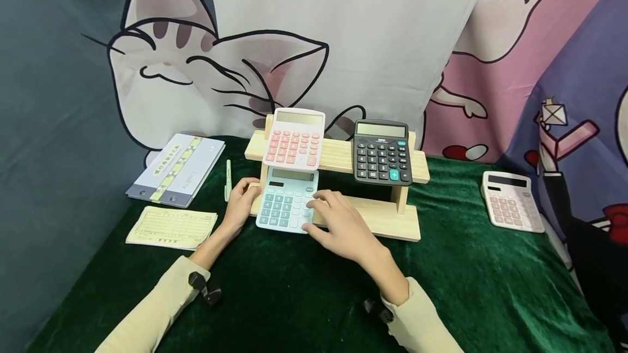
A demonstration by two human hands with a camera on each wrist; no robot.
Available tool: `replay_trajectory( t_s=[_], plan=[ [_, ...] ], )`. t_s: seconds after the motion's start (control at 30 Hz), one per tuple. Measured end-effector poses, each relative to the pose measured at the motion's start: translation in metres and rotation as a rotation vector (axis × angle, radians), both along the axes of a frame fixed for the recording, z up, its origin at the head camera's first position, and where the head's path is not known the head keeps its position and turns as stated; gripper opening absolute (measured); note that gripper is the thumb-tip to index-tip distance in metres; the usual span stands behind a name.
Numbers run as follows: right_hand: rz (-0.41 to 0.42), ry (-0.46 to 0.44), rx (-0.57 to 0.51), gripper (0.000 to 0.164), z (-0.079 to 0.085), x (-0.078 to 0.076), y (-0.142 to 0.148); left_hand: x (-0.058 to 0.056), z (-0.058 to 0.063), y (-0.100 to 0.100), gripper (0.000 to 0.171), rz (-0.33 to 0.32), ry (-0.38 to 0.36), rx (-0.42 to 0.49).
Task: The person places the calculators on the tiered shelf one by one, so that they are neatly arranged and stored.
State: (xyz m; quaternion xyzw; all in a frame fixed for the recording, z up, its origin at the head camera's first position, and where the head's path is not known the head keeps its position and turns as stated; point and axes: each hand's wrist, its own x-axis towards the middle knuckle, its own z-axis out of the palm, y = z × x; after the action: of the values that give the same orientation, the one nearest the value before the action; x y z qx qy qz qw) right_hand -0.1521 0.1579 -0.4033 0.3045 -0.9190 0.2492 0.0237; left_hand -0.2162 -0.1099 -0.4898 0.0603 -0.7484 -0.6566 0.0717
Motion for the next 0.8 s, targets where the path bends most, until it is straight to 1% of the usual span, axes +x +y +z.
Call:
replay_trajectory(
  t_s=[0.13,0.23,0.37,0.53,0.6,0.67,0.73,0.8],
  plan=[
    [0.014,0.015,-0.065,0.036,0.012,0.001,0.008,0.001,0.001,-0.002,0.028,-0.002,-0.01,-0.001],
    [0.02,0.047,-0.11,0.03,0.019,0.001,0.015,0.001,0.001,-0.002,0.028,-0.005,-0.012,-0.002],
    [0.016,0.17,-0.209,0.022,0.027,0.001,0.029,-0.001,0.0,-0.001,0.027,-0.006,-0.001,0.001],
    [-0.02,0.374,-0.366,0.021,0.039,0.001,0.067,-0.005,0.001,0.003,0.027,-0.017,0.005,0.002],
    [-0.056,0.442,-0.41,0.02,0.044,0.001,0.088,-0.004,0.002,0.002,0.027,-0.021,-0.002,0.001],
    [-0.109,0.498,-0.451,0.022,0.048,-0.002,0.112,-0.004,0.002,0.001,0.028,-0.02,-0.004,0.003],
    [-0.189,0.54,-0.484,0.023,0.05,-0.006,0.136,-0.003,0.003,0.0,0.028,-0.016,-0.007,0.003],
    [-0.291,0.553,-0.505,0.021,0.049,-0.01,0.16,-0.003,0.002,0.0,0.027,-0.015,-0.013,0.001]
  ],
)
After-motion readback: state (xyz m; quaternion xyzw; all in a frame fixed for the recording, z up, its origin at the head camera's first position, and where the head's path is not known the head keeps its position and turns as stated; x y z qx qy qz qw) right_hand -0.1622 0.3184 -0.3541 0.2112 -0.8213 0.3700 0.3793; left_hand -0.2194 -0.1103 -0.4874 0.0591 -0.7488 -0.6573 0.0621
